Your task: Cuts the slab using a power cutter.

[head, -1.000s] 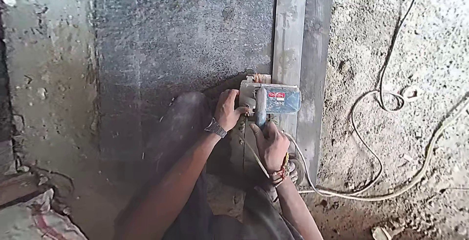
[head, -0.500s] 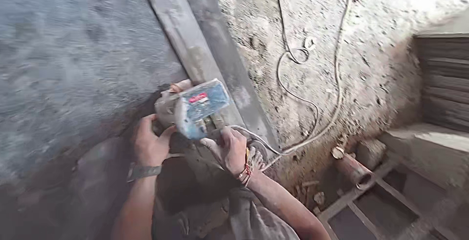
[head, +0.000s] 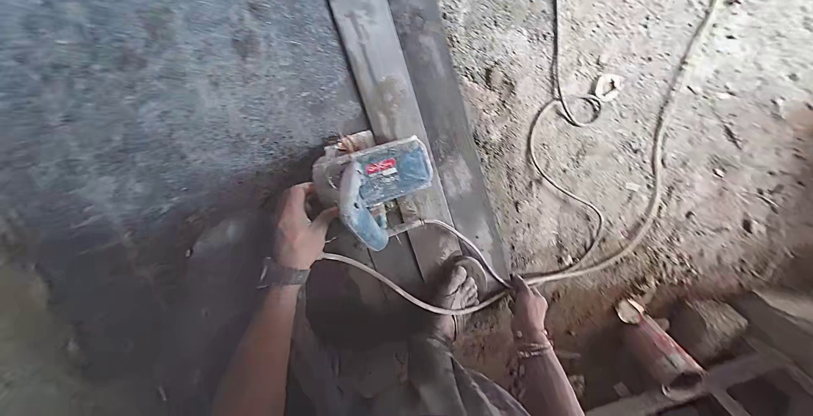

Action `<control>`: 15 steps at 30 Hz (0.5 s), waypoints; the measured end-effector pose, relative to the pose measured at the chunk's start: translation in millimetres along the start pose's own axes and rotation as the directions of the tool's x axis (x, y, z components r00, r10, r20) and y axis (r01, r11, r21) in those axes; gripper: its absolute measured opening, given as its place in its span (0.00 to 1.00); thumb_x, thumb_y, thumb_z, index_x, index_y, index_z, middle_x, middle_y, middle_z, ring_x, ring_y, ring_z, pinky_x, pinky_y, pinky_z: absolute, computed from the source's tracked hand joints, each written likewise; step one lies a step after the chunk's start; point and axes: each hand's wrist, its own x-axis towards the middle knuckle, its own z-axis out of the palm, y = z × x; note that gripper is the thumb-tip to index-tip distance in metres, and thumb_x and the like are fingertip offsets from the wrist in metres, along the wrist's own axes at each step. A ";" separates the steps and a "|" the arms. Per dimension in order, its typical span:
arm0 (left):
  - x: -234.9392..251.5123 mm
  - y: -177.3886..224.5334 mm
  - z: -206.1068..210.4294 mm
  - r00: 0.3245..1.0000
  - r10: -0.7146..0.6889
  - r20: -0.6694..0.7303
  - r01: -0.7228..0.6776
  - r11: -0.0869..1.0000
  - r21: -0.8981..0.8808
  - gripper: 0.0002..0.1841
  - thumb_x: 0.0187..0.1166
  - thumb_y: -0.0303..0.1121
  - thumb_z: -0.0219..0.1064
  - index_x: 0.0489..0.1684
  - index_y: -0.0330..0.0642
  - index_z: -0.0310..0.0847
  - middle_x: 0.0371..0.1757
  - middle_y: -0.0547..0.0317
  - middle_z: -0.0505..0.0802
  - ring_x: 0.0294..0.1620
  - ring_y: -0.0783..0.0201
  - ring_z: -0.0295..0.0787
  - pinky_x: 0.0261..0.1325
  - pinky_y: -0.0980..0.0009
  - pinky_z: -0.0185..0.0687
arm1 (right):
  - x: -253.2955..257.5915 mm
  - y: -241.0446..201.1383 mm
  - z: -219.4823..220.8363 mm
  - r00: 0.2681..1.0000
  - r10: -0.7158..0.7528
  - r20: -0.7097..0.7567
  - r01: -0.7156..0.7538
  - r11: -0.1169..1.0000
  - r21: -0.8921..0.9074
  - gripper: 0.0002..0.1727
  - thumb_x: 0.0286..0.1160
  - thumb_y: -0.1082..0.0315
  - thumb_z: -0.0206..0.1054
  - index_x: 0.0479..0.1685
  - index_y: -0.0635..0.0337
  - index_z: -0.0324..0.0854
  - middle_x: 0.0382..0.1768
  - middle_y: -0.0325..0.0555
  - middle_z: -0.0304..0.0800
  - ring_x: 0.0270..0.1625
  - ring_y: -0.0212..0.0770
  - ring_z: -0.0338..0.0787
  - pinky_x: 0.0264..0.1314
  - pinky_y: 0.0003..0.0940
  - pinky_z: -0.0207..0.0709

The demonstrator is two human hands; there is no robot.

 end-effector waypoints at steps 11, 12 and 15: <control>2.4 2.1 0.3 1.000 -0.003 -0.001 0.003 0.999 -0.036 0.32 0.70 0.35 0.75 0.71 0.23 0.74 0.65 0.26 0.86 0.68 0.35 0.84 0.75 0.41 0.74 | -49.7 -255.4 38.9 0.214 -0.977 -0.004 0.974 0.214 -0.075 0.21 0.85 0.68 0.61 0.65 0.81 0.74 0.44 0.61 0.89 0.45 0.42 0.90 0.55 0.35 0.84; 1.5 3.8 -1.9 1.000 -0.007 0.004 0.008 1.000 -0.025 0.31 0.70 0.34 0.76 0.70 0.23 0.75 0.65 0.26 0.86 0.68 0.35 0.84 0.75 0.41 0.75 | -57.7 -268.8 50.1 0.228 -0.959 0.170 0.970 0.208 -0.125 0.25 0.84 0.63 0.64 0.71 0.77 0.73 0.51 0.64 0.89 0.53 0.51 0.92 0.61 0.45 0.84; 4.5 7.8 -5.4 1.000 0.010 0.007 -0.010 1.000 0.014 0.31 0.70 0.38 0.76 0.67 0.23 0.76 0.62 0.27 0.87 0.63 0.36 0.86 0.70 0.43 0.78 | -71.8 -272.3 76.3 0.211 -0.934 0.288 0.967 0.156 -0.204 0.48 0.74 0.45 0.71 0.82 0.77 0.64 0.77 0.79 0.71 0.77 0.75 0.75 0.78 0.67 0.68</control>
